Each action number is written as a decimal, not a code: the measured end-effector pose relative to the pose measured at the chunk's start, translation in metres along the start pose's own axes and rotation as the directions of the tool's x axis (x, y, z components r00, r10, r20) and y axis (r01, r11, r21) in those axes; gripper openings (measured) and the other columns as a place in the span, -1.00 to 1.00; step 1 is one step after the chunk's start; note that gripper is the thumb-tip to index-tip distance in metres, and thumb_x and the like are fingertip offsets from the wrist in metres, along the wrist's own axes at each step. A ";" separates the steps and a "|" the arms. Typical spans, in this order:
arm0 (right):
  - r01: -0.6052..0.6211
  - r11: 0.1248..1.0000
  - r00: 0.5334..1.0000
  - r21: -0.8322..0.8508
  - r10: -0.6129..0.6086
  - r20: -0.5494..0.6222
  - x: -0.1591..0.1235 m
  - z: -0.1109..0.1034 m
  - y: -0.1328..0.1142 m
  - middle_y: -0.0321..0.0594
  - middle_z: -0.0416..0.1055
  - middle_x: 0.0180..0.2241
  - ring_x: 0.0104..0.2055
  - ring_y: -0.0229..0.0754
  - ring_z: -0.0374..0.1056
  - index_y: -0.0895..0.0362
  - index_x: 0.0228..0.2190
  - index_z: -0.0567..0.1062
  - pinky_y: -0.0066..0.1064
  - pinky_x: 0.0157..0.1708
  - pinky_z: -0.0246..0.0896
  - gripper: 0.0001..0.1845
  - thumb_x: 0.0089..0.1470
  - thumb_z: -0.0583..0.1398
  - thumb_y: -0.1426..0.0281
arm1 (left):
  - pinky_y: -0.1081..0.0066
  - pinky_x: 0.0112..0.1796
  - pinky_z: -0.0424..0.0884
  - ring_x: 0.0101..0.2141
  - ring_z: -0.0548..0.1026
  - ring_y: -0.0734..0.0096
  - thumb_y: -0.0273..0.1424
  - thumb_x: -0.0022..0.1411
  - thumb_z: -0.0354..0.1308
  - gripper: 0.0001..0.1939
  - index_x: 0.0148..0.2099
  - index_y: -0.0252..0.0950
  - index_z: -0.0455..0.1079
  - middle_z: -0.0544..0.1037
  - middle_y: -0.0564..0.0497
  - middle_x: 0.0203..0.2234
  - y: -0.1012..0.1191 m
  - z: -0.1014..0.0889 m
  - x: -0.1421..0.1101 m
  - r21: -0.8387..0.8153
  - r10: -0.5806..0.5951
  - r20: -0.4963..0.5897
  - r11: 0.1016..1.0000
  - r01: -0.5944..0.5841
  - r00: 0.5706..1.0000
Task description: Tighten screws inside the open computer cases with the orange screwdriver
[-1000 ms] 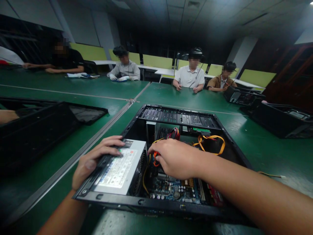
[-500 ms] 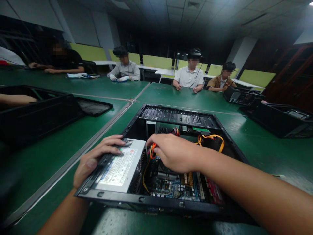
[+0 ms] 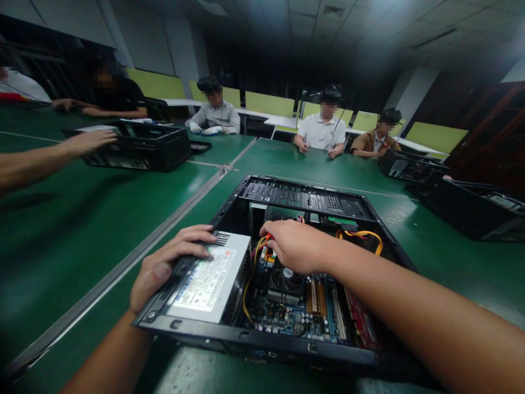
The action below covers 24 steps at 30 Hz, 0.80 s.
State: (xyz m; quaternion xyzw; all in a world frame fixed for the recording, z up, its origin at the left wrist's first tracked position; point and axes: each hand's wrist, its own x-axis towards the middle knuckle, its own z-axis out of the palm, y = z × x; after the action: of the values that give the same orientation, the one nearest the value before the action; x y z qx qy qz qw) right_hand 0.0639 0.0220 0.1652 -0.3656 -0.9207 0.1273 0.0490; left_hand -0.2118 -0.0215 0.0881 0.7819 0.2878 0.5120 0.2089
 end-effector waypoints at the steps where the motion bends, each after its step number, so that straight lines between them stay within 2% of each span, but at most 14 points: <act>1: 0.009 1.000 1.000 -0.023 -0.009 0.005 0.001 -0.001 0.000 -0.05 0.50 -0.11 -0.11 -0.04 0.42 0.17 -0.06 0.44 -0.20 -0.08 0.22 -0.74 0.26 0.06 0.41 | 0.02 0.12 0.18 0.09 0.33 -0.05 -0.01 0.34 -0.13 -0.47 -0.17 -0.27 0.52 0.55 -0.17 -0.09 0.000 0.000 0.000 -0.001 -0.002 -0.001 1.000 0.002 1.000; 4: 0.017 0.994 1.000 -0.104 -0.018 -0.008 0.005 -0.001 0.001 -0.07 0.53 -0.19 -0.19 -0.03 0.44 0.15 -0.12 0.49 -0.26 -0.20 0.25 -0.72 0.28 0.06 0.30 | 0.04 0.13 0.16 0.10 0.32 -0.03 -0.02 0.35 -0.13 -0.48 -0.16 -0.27 0.51 0.54 -0.16 -0.08 0.001 -0.001 -0.001 -0.004 0.000 0.004 1.000 0.000 1.000; 7: -0.045 0.975 0.998 -0.216 0.036 -0.048 0.011 0.005 0.001 -0.07 0.54 -0.35 -0.30 0.02 0.46 0.15 -0.26 0.53 -0.25 -0.32 0.24 -0.59 0.27 0.06 0.10 | 0.05 0.13 0.17 0.11 0.33 -0.03 -0.02 0.35 -0.13 -0.48 -0.16 -0.27 0.52 0.55 -0.16 -0.08 0.000 -0.001 -0.001 -0.004 0.008 0.010 1.000 -0.008 1.000; 9: -0.050 0.975 0.998 -0.217 0.038 -0.059 0.015 0.010 0.001 -0.04 0.54 -0.35 -0.28 0.04 0.45 0.16 -0.23 0.52 -0.23 -0.31 0.24 -0.59 0.27 0.06 0.10 | 0.04 0.13 0.19 0.10 0.34 -0.03 -0.02 0.35 -0.13 -0.47 -0.16 -0.27 0.52 0.56 -0.17 -0.08 -0.001 -0.001 0.000 0.004 0.009 0.009 1.000 -0.009 1.000; 11: 0.001 0.996 0.999 -0.091 -0.005 -0.043 0.014 0.010 0.001 -0.03 0.52 -0.26 -0.22 0.01 0.44 0.17 -0.06 0.43 -0.22 -0.24 0.26 -0.67 0.27 0.06 0.24 | 0.04 0.12 0.20 0.09 0.35 -0.04 -0.01 0.34 -0.11 -0.47 -0.17 -0.27 0.54 0.57 -0.17 -0.08 -0.003 -0.001 0.001 0.014 0.014 0.009 1.000 -0.014 1.000; 13: 0.045 0.993 0.997 0.110 -0.037 -0.068 0.005 -0.003 0.000 -0.04 0.49 -0.19 -0.21 -0.06 0.41 0.18 0.07 0.28 -0.23 -0.21 0.27 -0.63 0.25 0.05 0.37 | 0.04 0.12 0.22 0.09 0.36 -0.04 -0.02 0.32 -0.08 -0.49 -0.18 -0.27 0.55 0.58 -0.17 -0.10 -0.004 -0.004 0.003 0.023 0.021 0.013 1.000 -0.022 1.000; 15: 0.084 0.941 0.977 0.328 -0.012 -0.214 -0.019 -0.030 -0.001 -0.10 0.46 -0.20 -0.23 -0.12 0.39 0.15 0.08 0.23 -0.24 -0.19 0.29 -0.60 0.20 0.05 0.44 | 0.03 0.10 0.26 0.08 0.38 -0.05 -0.02 0.29 -0.04 -0.51 -0.17 -0.27 0.56 0.59 -0.17 -0.10 -0.001 -0.011 0.007 0.049 0.013 0.049 0.999 -0.015 0.999; 16: 0.124 0.892 0.944 0.436 0.030 -0.329 -0.037 -0.046 0.000 -0.15 0.45 -0.23 -0.25 -0.15 0.39 0.12 0.05 0.24 -0.25 -0.18 0.30 -0.60 0.16 0.05 0.47 | 0.04 0.08 0.28 0.07 0.40 -0.04 -0.03 0.28 -0.01 -0.54 -0.17 -0.25 0.56 0.59 -0.16 -0.10 0.004 -0.016 0.011 0.079 -0.003 0.086 0.997 -0.003 0.996; 17: 0.187 0.826 0.883 0.531 0.095 -0.460 -0.061 -0.062 0.003 -0.22 0.43 -0.29 -0.30 -0.18 0.39 0.09 -0.01 0.27 -0.26 -0.19 0.31 -0.60 0.09 0.05 0.52 | 0.06 0.08 0.31 0.06 0.41 -0.03 -0.05 0.27 0.02 -0.57 -0.17 -0.23 0.57 0.60 -0.14 -0.10 0.012 -0.020 0.017 0.134 -0.047 0.132 0.991 0.029 0.990; 19: 0.331 0.679 0.712 0.655 0.276 -0.645 -0.117 -0.086 0.012 -0.39 0.31 -0.48 -0.57 -0.33 0.28 0.03 -0.16 0.35 -0.29 -0.31 0.34 -0.61 -0.04 0.05 0.58 | 0.12 0.05 0.34 0.02 0.46 0.03 -0.09 0.25 0.10 -0.66 -0.16 -0.16 0.57 0.62 -0.06 -0.11 0.036 -0.025 0.033 0.316 -0.203 0.216 0.940 0.128 0.955; 20: 0.355 0.661 0.632 0.661 0.351 -0.691 -0.147 -0.090 0.020 -0.43 0.28 -0.54 -0.72 -0.41 0.13 0.03 -0.22 0.39 -0.36 -0.49 0.31 -0.64 -0.09 0.07 0.57 | 0.17 0.03 0.37 -0.02 0.49 0.07 -0.11 0.23 0.14 -0.70 -0.15 -0.13 0.57 0.63 -0.02 -0.13 0.052 -0.024 0.043 0.420 -0.290 0.237 0.891 0.171 0.927; 22: 0.180 0.694 0.483 0.698 0.555 -0.677 -0.202 -0.078 0.041 -0.34 0.34 -0.60 -0.73 -0.32 0.18 0.04 -0.28 0.46 -0.53 -0.80 -0.04 -0.74 -0.09 0.19 0.47 | 0.26 -0.04 0.41 -0.12 0.54 0.13 -0.11 0.19 0.18 -0.72 -0.14 -0.11 0.57 0.64 0.02 -0.17 0.086 -0.011 0.065 0.583 -0.417 0.273 0.788 0.196 0.867; 23: 0.065 0.673 0.421 0.737 0.651 -0.632 -0.224 -0.063 0.052 -0.32 0.37 -0.61 -0.78 -0.36 0.08 0.04 -0.29 0.50 -0.55 -0.85 -0.14 -0.80 -0.06 0.25 0.36 | 0.29 -0.08 0.43 -0.15 0.55 0.15 -0.10 0.19 0.18 -0.70 -0.13 -0.11 0.56 0.64 0.02 -0.18 0.101 0.001 0.076 0.629 -0.446 0.309 0.759 0.172 0.840; 24: -0.040 0.611 0.418 0.790 0.729 -0.542 -0.240 -0.043 0.064 -0.27 0.43 -0.56 -0.76 -0.36 0.10 0.07 -0.24 0.53 -0.51 -0.79 0.06 -0.72 -0.05 0.31 0.27 | 0.30 -0.11 0.44 -0.16 0.56 0.16 -0.09 0.19 0.16 -0.68 -0.12 -0.12 0.56 0.64 0.01 -0.17 0.114 0.016 0.086 0.655 -0.461 0.363 0.744 0.130 0.810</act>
State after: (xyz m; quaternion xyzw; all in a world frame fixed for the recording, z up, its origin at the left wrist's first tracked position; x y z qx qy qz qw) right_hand 0.2886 -0.0891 0.1896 -0.5536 -0.5386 0.2677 0.5759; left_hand -0.1435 -0.0495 0.2113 0.8536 0.4950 0.1294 0.0984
